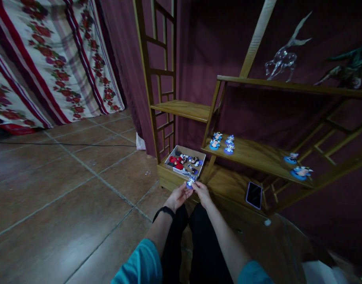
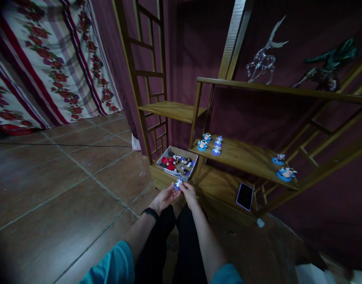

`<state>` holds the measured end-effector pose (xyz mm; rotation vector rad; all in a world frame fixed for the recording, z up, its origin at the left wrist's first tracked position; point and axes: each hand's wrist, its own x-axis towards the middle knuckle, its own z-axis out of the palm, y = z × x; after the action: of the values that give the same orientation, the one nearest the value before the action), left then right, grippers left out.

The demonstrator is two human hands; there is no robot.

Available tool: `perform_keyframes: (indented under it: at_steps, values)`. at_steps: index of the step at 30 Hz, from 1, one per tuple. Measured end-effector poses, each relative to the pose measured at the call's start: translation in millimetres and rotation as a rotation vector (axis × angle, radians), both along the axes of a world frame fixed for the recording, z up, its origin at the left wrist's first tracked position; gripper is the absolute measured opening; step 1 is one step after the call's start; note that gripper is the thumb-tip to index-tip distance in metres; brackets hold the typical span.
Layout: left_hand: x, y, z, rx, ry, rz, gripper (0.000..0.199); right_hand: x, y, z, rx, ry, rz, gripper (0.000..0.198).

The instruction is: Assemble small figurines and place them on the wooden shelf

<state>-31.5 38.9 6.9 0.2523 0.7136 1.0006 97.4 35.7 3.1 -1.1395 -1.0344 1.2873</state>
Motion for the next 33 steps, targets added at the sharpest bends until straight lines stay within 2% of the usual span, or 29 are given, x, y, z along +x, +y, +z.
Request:
perform_keyframes:
  at_steps: [10, 20, 33]
  values:
    - [2.5, 1.5, 2.6, 0.016, -0.052, 0.026, 0.028, 1.4, -0.1, 3.5, -0.107, 0.174, -0.066, 0.046]
    - [1.9, 0.1, 2.5, 0.025, -0.029, 0.000, 0.020, 0.1, 0.6, 3.1, -0.129, 0.184, -0.088, 0.043]
    - [5.2, -4.7, 2.3, 0.058, -0.023, -0.007, 0.017, 2.6, -2.0, 4.7, -0.085, 0.136, -0.089, 0.043]
